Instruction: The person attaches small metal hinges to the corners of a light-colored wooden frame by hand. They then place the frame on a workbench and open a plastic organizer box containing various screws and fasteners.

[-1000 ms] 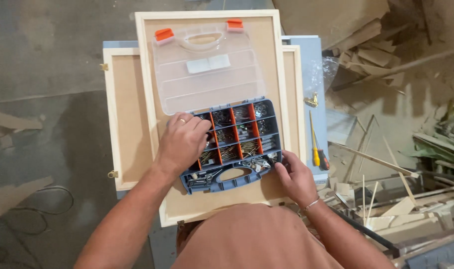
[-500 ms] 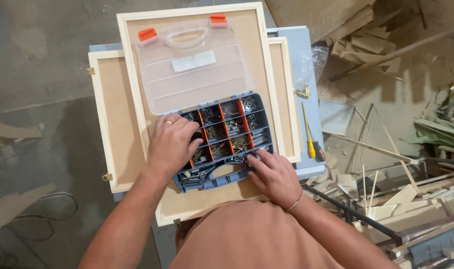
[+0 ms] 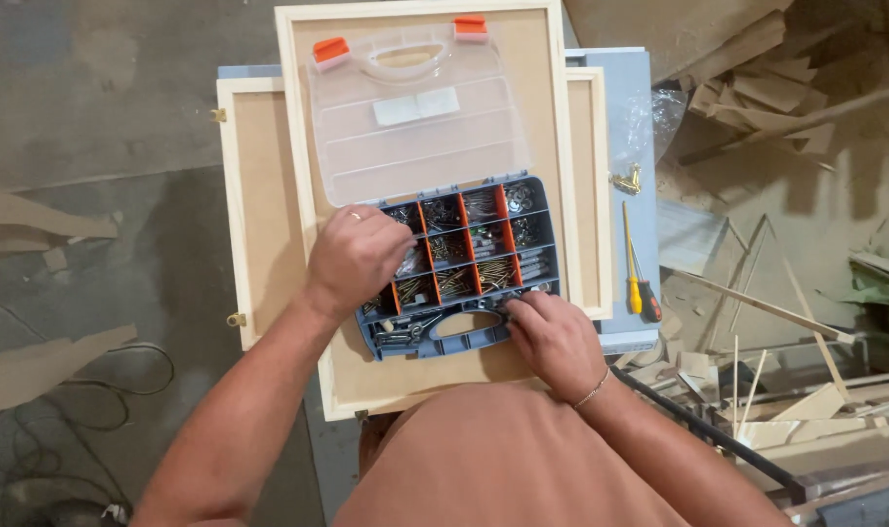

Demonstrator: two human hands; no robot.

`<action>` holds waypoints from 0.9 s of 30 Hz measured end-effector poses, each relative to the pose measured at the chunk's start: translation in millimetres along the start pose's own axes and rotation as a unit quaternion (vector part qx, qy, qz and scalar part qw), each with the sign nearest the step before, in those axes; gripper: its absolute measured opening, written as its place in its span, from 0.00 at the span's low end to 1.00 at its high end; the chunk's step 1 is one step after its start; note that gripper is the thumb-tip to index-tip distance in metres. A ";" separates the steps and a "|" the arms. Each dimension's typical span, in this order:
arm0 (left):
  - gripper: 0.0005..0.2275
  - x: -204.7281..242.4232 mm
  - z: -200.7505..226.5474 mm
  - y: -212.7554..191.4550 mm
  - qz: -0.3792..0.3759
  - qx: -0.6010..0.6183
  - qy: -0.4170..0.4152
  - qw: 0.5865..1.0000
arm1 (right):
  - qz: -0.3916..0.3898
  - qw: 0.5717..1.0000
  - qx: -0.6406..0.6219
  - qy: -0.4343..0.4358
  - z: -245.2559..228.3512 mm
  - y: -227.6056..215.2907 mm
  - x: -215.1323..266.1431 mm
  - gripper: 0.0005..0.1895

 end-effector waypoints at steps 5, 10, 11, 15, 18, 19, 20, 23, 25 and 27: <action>0.03 -1.2 -6.5 -8.7 0.004 0.024 -0.077 0.997 | 0.036 0.998 -0.025 -0.043 6.8 2.3 16.7 0.03; 0.08 2.7 -2.9 1.2 -0.009 -0.063 -0.034 0.997 | 0.061 0.996 -0.035 -0.056 -0.2 -3.7 22.6 0.08; 0.09 1.3 -0.4 0.3 -0.015 -0.097 -0.025 0.995 | 0.061 0.995 -0.040 -0.062 -0.9 -3.4 23.0 0.08; 0.11 -2.5 7.1 -4.9 -0.028 -0.101 -0.030 0.994 | 0.067 0.994 -0.046 -0.074 -4.4 -4.9 20.4 0.07; 0.14 -10.8 24.0 -22.4 -0.006 -0.097 -0.045 0.994 | 0.067 0.993 -0.039 -0.085 4.1 4.1 28.5 0.10; 0.14 -10.3 34.1 -22.1 -0.007 -0.095 -0.042 0.995 | 0.069 0.994 -0.039 -0.081 4.2 2.4 27.3 0.10; 0.12 -9.6 44.3 -22.5 0.009 -0.066 -0.033 0.997 | 0.069 0.993 -0.037 -0.088 3.8 0.9 26.3 0.11; 0.10 -5.7 88.9 -22.7 0.024 -0.002 -0.011 1.000 | 0.071 0.992 -0.033 -0.100 6.5 2.9 28.5 0.11; 0.09 -2.2 120.3 -19.9 0.022 0.033 0.002 0.999 | 0.073 0.991 -0.030 -0.103 7.0 5.2 34.7 0.10; 0.09 2.5 149.6 -9.7 -0.091 0.069 0.028 0.993 | 0.076 0.986 -0.146 -0.015 8.9 7.0 43.7 0.04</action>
Point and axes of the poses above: each hand's wrist, its own x-axis away from the middle knuckle, its own y-axis out of the palm, z = x × y, the point moved 2 cm from there along -x, towards the middle knuckle, and after that the axes turned 13 degrees about -x, right-handed, at the moved point
